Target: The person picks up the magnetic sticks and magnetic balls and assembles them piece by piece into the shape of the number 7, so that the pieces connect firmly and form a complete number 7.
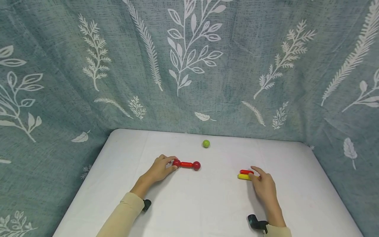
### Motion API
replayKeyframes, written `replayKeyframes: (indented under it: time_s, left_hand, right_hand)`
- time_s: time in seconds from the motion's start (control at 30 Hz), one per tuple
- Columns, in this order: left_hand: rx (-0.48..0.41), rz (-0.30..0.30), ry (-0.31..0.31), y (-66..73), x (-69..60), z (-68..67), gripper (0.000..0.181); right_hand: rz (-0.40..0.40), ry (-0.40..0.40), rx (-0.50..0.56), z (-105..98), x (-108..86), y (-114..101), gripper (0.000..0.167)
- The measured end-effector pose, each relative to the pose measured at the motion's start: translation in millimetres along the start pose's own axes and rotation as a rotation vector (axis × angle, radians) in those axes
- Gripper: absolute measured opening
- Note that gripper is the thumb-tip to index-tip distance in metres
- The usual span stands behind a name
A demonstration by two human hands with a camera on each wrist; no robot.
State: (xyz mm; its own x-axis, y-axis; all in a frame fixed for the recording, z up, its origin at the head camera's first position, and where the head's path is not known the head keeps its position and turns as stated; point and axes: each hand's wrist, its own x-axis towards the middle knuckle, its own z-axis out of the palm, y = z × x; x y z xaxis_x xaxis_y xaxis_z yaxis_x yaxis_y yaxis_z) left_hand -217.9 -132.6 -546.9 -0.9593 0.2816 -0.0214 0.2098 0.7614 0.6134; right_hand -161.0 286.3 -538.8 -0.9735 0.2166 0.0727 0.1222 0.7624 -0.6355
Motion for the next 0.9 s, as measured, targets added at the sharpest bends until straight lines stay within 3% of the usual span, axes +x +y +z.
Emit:
replayKeyframes:
  time_s: [0.2,0.47,0.9]
  left_hand:
    - [-0.01,-0.005,-0.004,-0.1,0.8,0.4,0.043]
    - [-0.004,-0.005,0.001,-1.3,0.7,1.4,0.042]
    - [-0.005,-0.002,0.004,-1.8,1.3,1.7,0.044]
  right_hand:
    - [0.04,-0.078,-0.061,1,4.3,2,0.041]
    - [0.023,-0.136,-0.093,-3,6.7,0,0.04]
    - [0.096,-0.19,-0.055,-8,14.3,0,0.042]
